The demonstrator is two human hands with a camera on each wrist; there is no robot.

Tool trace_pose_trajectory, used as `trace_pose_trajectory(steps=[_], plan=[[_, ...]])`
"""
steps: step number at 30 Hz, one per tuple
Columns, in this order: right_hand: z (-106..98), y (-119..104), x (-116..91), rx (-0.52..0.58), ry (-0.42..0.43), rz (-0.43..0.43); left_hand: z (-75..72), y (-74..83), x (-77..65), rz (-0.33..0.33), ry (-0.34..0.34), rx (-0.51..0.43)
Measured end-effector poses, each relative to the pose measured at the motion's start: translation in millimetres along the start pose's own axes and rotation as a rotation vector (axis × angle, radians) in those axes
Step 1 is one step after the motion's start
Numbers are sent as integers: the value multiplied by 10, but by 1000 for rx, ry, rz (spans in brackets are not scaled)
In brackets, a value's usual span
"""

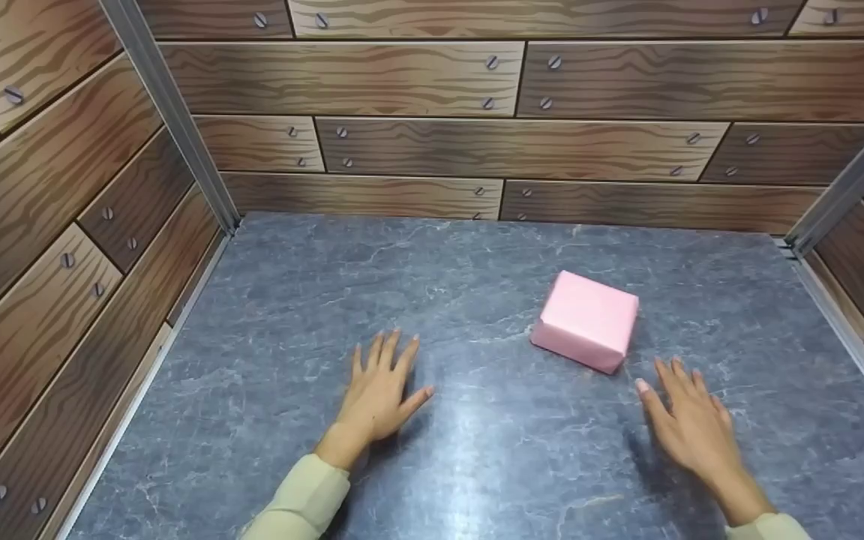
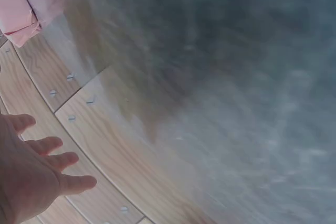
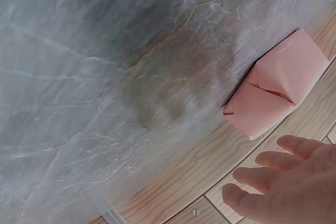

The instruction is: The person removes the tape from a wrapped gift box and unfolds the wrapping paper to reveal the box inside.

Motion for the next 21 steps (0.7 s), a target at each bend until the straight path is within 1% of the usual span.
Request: trace_pose_trajectory(steps=[5,8,12,18,21], plan=[[-15,-20,39,11,20,-10,7,52,104,3,-4,-37],[-18,-34,66,21,6,-6,26,74,152,-15,-21,-54],[-25,-38,95,26,-12,9,56,131,210,-18,-47,-83],[-38,-49,132,21,-7,6,75,212,275,-24,-91,-68],[-56,-56,150,28,1,4,72,243,301,-17,-92,-69]])
Point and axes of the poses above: each hand's wrist, its own x-axis towards the middle knuckle, its own z-axis out of the palm, y = z × x, the point moved 6 cm from there along x, towards the middle knuckle, and after that the axes turned 2 degrees about -x, right-handed, at the moved point
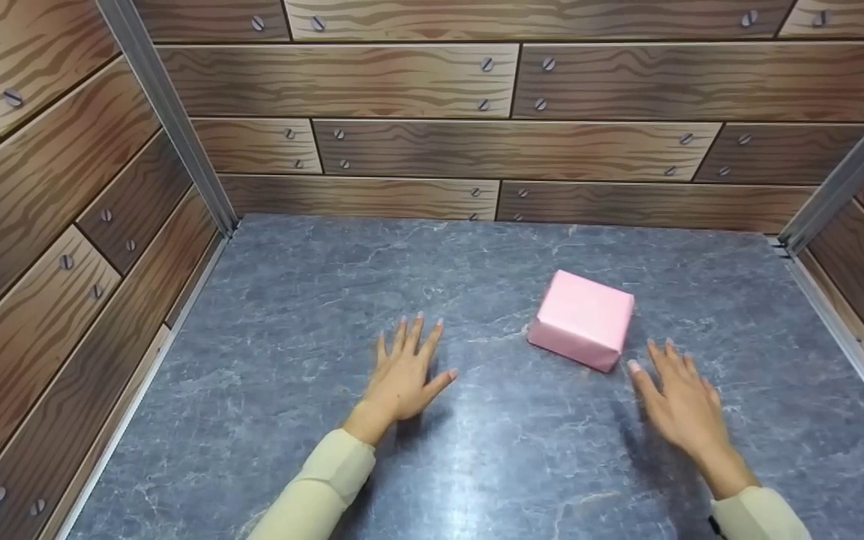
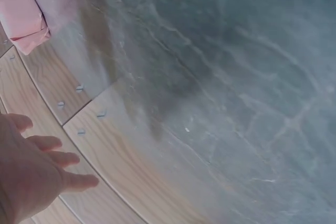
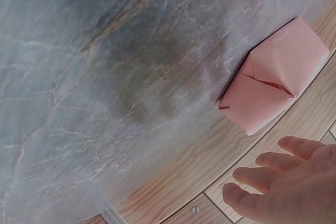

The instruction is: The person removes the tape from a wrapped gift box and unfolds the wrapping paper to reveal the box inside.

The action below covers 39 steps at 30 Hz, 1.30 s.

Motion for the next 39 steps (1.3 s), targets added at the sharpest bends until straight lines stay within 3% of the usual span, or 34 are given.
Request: trace_pose_trajectory(steps=[10,23,31,39], plan=[[-22,-14,70,-22,7,7,57,98,130,17,-19,-8],[16,-21,114,-55,52,0,101,233,315,16,34,-12],[58,-46,174,-34,27,6,153,326,376,35,38,27],[100,-70,252,8,41,15,230,420,451,19,18,-28]])
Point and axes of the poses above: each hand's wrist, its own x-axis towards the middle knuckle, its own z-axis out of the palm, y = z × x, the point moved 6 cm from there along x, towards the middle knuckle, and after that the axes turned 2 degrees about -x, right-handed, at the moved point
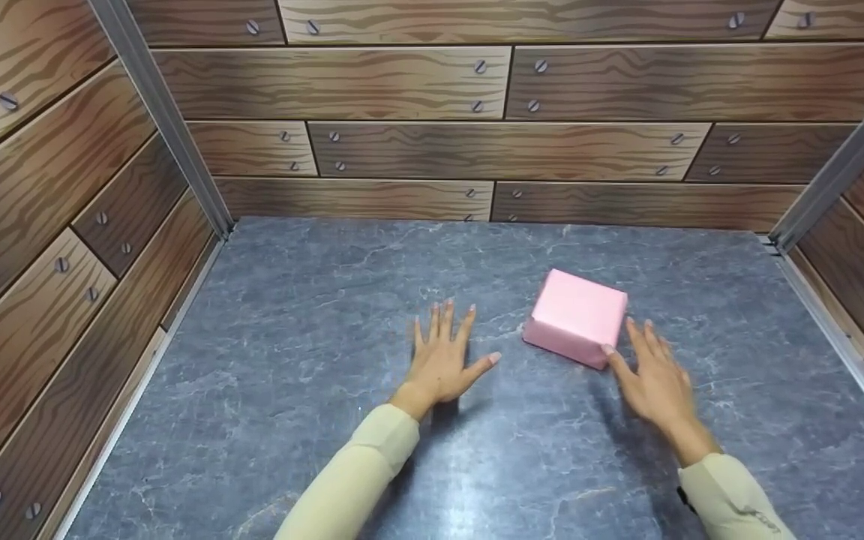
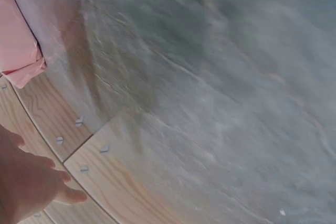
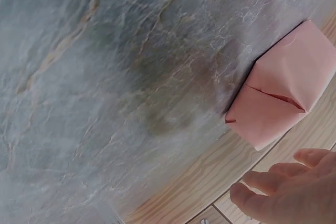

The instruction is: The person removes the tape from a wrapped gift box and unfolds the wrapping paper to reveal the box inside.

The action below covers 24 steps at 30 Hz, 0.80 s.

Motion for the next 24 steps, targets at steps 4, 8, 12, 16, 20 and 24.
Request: trace_pose_trajectory(steps=[4,8,12,16,20,24], plan=[[29,8,40,30,-11,13,32,63,74,-19,-12,-62],[73,11,76,60,-25,39,71,123,137,-36,-24,-145],[129,-4,122,107,-45,75,120,190,177,-29,-47,-180],[167,-14,166,150,-48,97,176,253,206,-22,-71,-195],[175,-11,200,180,-13,98,197,303,245,-12,-57,-262],[192,-10,225,212,-7,107,196,336,287,-7,-25,-330]])
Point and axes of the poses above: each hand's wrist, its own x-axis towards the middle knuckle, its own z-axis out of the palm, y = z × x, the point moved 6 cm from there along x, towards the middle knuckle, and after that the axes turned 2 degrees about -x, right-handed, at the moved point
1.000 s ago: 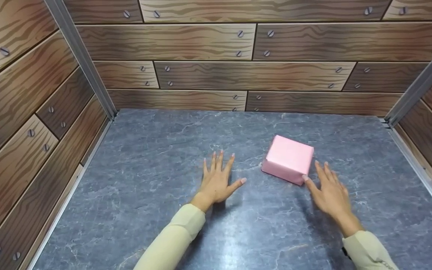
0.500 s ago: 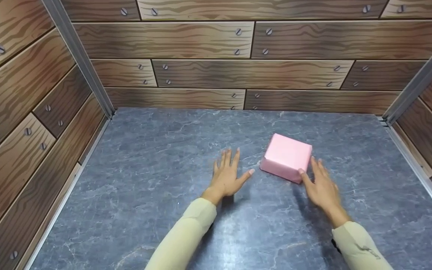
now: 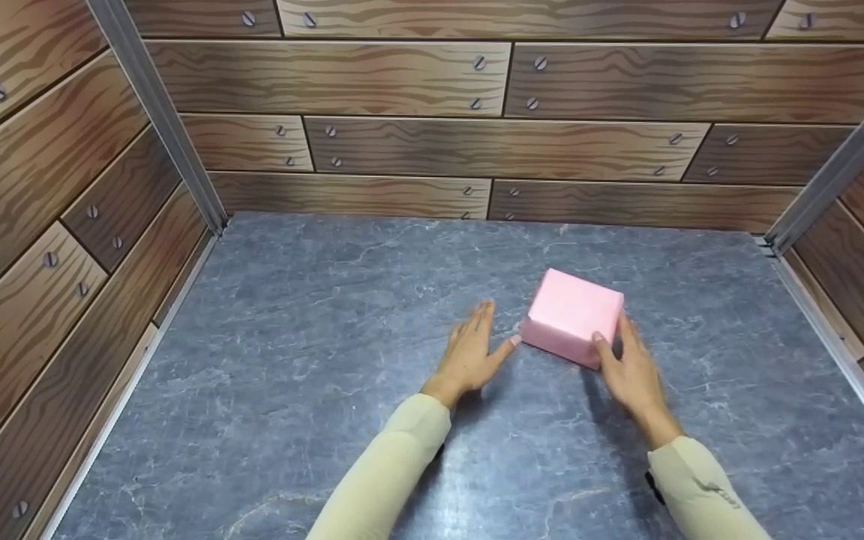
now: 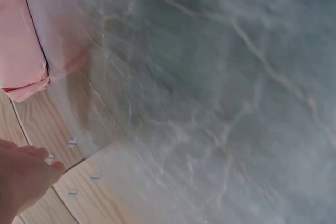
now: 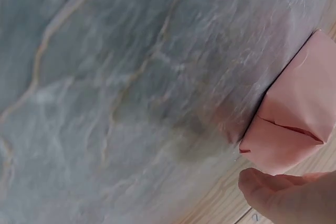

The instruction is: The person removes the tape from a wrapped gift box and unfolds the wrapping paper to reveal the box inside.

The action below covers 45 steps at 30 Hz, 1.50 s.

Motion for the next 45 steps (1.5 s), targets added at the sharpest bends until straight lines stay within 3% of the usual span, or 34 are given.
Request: trace_pose_trajectory(steps=[12,23,27,31,36,45], plan=[[60,-15,20,52,-16,14,111,170,116,-79,-16,-177],[96,14,24,86,-20,35,232,292,214,33,72,-219],[91,20,22,99,-17,32,235,308,231,30,88,-212],[93,27,15,106,-28,49,263,339,242,47,65,-213],[110,19,11,127,-26,53,288,331,247,14,35,-239],[120,36,21,133,-21,27,260,306,215,20,75,-290]])
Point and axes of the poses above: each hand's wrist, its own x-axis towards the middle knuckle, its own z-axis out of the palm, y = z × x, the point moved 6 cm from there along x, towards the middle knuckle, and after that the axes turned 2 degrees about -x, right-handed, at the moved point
